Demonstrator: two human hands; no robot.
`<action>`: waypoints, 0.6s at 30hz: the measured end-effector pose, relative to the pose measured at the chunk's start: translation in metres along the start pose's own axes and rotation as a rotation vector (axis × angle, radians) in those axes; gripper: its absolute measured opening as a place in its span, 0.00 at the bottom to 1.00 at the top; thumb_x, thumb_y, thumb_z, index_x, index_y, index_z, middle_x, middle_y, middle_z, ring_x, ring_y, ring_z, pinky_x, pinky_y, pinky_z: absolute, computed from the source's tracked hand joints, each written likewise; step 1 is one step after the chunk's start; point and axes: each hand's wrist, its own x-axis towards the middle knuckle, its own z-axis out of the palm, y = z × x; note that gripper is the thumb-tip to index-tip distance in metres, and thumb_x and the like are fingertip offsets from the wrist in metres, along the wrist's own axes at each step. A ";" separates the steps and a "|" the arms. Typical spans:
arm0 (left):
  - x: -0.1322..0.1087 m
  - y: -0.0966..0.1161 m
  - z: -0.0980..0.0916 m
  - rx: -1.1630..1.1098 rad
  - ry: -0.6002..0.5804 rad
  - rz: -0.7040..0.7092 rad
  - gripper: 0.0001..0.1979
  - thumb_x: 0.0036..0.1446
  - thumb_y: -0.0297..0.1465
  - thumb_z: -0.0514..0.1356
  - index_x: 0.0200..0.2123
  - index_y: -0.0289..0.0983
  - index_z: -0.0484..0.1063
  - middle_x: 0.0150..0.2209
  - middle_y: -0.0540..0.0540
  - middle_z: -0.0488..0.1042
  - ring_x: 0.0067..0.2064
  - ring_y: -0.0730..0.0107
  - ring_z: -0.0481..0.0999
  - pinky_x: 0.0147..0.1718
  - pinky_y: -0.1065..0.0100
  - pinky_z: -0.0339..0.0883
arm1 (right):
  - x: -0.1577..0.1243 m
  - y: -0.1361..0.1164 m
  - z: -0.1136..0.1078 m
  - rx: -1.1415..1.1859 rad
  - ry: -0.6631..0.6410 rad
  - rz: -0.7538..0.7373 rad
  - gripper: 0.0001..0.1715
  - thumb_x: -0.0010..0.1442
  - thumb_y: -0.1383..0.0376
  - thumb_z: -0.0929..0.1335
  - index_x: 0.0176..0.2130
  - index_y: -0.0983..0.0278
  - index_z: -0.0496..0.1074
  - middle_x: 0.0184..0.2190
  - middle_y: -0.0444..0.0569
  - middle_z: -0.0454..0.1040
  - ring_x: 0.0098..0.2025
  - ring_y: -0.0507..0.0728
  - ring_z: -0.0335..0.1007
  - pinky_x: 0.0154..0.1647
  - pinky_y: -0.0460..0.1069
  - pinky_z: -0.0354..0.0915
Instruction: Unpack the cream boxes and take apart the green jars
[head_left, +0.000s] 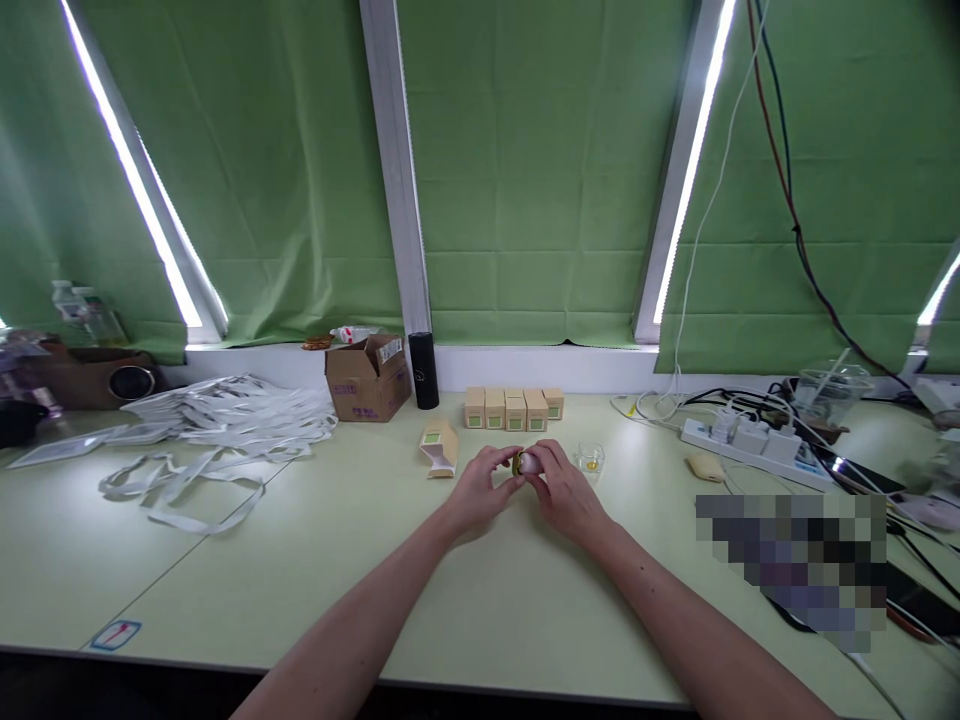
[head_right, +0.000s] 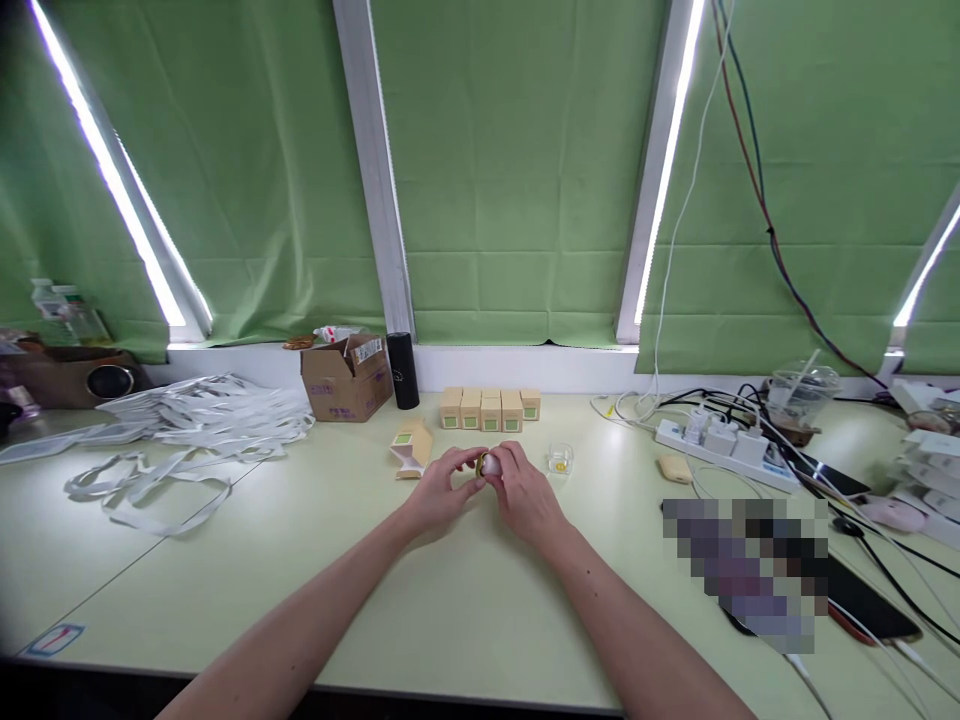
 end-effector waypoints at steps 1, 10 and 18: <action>0.000 -0.001 0.000 0.033 0.015 0.023 0.22 0.57 0.32 0.68 0.56 0.44 0.77 0.47 0.44 0.80 0.49 0.58 0.79 0.54 0.54 0.75 | -0.001 0.000 0.000 0.008 0.008 0.019 0.14 0.73 0.65 0.60 0.56 0.59 0.64 0.51 0.56 0.72 0.43 0.60 0.76 0.35 0.53 0.74; 0.001 -0.013 0.000 0.003 0.120 -0.047 0.17 0.55 0.30 0.69 0.50 0.44 0.79 0.47 0.45 0.78 0.50 0.58 0.77 0.53 0.56 0.72 | 0.010 -0.003 -0.001 0.435 0.229 0.294 0.17 0.72 0.52 0.63 0.51 0.60 0.70 0.46 0.55 0.77 0.46 0.61 0.75 0.49 0.59 0.75; 0.010 -0.026 -0.002 -0.074 0.219 -0.098 0.20 0.56 0.31 0.67 0.53 0.40 0.78 0.51 0.42 0.80 0.49 0.62 0.78 0.48 0.61 0.71 | 0.019 0.015 -0.011 1.323 0.352 0.732 0.26 0.54 0.43 0.78 0.39 0.61 0.77 0.40 0.53 0.81 0.43 0.66 0.81 0.41 0.61 0.79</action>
